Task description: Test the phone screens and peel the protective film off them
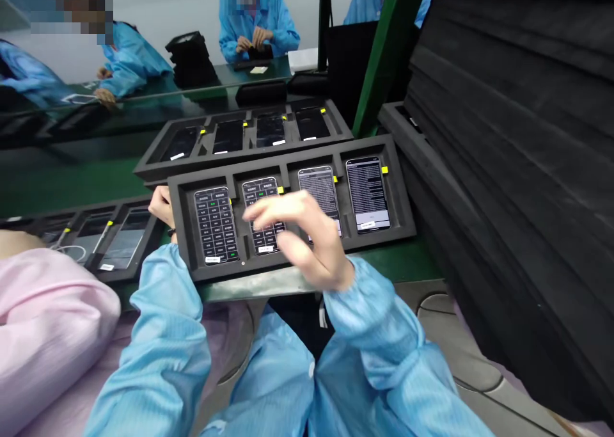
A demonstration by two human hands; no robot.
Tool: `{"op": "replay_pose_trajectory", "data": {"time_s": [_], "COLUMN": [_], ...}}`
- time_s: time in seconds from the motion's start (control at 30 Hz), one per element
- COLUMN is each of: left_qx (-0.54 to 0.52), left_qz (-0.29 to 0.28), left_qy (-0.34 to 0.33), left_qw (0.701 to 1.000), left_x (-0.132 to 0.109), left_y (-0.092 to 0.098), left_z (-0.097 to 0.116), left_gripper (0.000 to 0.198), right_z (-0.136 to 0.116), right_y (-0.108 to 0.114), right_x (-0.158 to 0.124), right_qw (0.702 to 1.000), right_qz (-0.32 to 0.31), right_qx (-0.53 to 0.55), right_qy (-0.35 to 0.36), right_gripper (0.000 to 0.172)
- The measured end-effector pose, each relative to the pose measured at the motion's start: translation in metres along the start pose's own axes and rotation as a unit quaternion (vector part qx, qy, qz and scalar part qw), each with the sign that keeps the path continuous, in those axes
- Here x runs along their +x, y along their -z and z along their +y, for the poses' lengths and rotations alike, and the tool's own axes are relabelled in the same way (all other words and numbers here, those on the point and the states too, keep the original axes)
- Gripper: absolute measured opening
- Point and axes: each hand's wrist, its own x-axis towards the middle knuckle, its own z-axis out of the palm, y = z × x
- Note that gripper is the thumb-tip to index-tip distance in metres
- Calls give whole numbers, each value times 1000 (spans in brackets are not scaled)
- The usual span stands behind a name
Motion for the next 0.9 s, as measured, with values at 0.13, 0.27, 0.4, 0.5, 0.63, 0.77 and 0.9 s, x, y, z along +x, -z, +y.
{"op": "replay_pose_trajectory", "data": {"time_s": [0.13,0.27,0.4,0.5,0.63,0.77,0.9], "left_qx": [-12,-42,-70,-69,-11,94,128], "left_qz": [38,70,88,74,-19,-96,-116], "left_qy": [48,53,10,-69,-196,-237,-229], "left_qw": [998,995,994,992,980,962,958], "left_x": [-2,4,0,-28,-79,-106,-112], "left_y": [2,10,46,80,94,72,58], "left_z": [12,29,56,83,112,115,107], "left_gripper": [39,37,39,47,47,53,53], "right_z": [61,80,79,79,79,82,85], "right_y": [-27,-39,-38,-37,-35,-34,-35], "right_x": [17,9,8,9,6,1,-1], "right_qw": [964,939,936,944,954,959,960], "right_qz": [-20,-42,-62,-52,-12,-8,7], "right_qx": [-266,-338,-345,-325,-297,-282,-279], "right_qy": [5,42,24,8,-17,-26,-29], "right_gripper": [34,33,34,34,38,37,37]}}
